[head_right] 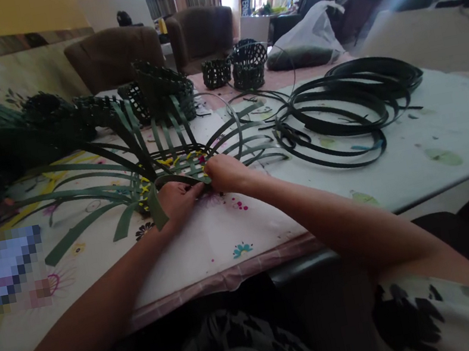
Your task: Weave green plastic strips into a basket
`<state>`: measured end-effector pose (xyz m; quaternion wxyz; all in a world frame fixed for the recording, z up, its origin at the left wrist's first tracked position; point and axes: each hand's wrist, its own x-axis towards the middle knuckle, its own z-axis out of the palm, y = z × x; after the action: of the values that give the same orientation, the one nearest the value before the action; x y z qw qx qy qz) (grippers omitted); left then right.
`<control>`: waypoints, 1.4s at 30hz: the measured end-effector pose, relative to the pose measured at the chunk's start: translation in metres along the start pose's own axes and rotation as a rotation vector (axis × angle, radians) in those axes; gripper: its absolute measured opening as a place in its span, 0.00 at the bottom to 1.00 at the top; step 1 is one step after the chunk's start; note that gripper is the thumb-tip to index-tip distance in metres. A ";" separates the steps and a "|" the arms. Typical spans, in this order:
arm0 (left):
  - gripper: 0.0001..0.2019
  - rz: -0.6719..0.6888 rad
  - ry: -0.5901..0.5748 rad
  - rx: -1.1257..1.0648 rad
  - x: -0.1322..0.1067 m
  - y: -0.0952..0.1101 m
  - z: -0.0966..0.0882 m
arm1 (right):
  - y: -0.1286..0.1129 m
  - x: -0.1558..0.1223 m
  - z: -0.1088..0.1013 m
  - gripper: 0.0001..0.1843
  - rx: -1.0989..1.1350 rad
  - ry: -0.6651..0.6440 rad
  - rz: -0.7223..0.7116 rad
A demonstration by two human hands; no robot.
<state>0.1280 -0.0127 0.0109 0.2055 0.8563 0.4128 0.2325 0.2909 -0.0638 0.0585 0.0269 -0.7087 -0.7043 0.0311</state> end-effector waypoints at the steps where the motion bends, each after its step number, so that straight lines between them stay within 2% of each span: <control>1: 0.15 -0.028 0.021 -0.002 0.000 0.001 -0.001 | 0.000 0.000 -0.001 0.10 0.023 0.016 -0.007; 4: 0.14 -0.043 0.046 -0.024 -0.001 0.000 -0.001 | 0.000 0.001 -0.002 0.12 0.069 0.000 -0.036; 7: 0.13 0.016 0.060 0.003 -0.002 -0.001 0.001 | 0.000 0.006 -0.003 0.12 0.026 -0.045 -0.012; 13: 0.07 0.150 0.096 0.172 -0.008 0.004 0.001 | 0.003 0.010 -0.003 0.10 0.016 -0.031 -0.052; 17: 0.14 0.189 0.171 0.235 -0.024 0.008 -0.005 | 0.007 0.008 -0.001 0.10 0.001 -0.013 -0.046; 21: 0.11 0.357 0.121 0.341 -0.050 0.013 -0.016 | 0.009 0.009 0.002 0.12 0.010 0.001 -0.067; 24: 0.14 0.454 0.101 0.298 -0.056 0.022 -0.013 | 0.009 0.010 0.004 0.12 0.007 0.017 -0.072; 27: 0.17 0.364 0.104 0.207 -0.040 0.030 0.002 | 0.008 0.009 0.003 0.12 -0.005 0.036 -0.075; 31: 0.12 0.228 0.062 0.237 -0.010 0.032 0.017 | 0.008 0.006 0.001 0.12 -0.021 0.021 -0.061; 37: 0.12 0.222 0.063 0.317 0.001 0.024 0.019 | 0.012 0.005 0.006 0.08 0.061 0.050 -0.088; 39: 0.12 0.223 0.041 0.339 0.001 0.023 0.020 | 0.016 0.001 0.007 0.08 0.184 0.115 -0.126; 42: 0.13 0.218 0.027 0.348 0.002 0.025 0.020 | 0.028 -0.014 -0.001 0.08 0.585 0.333 -0.208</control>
<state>0.1558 -0.0287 0.0083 0.0223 0.9153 0.3544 0.1900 0.3192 -0.0776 0.0577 0.3463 -0.5909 -0.7199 0.1127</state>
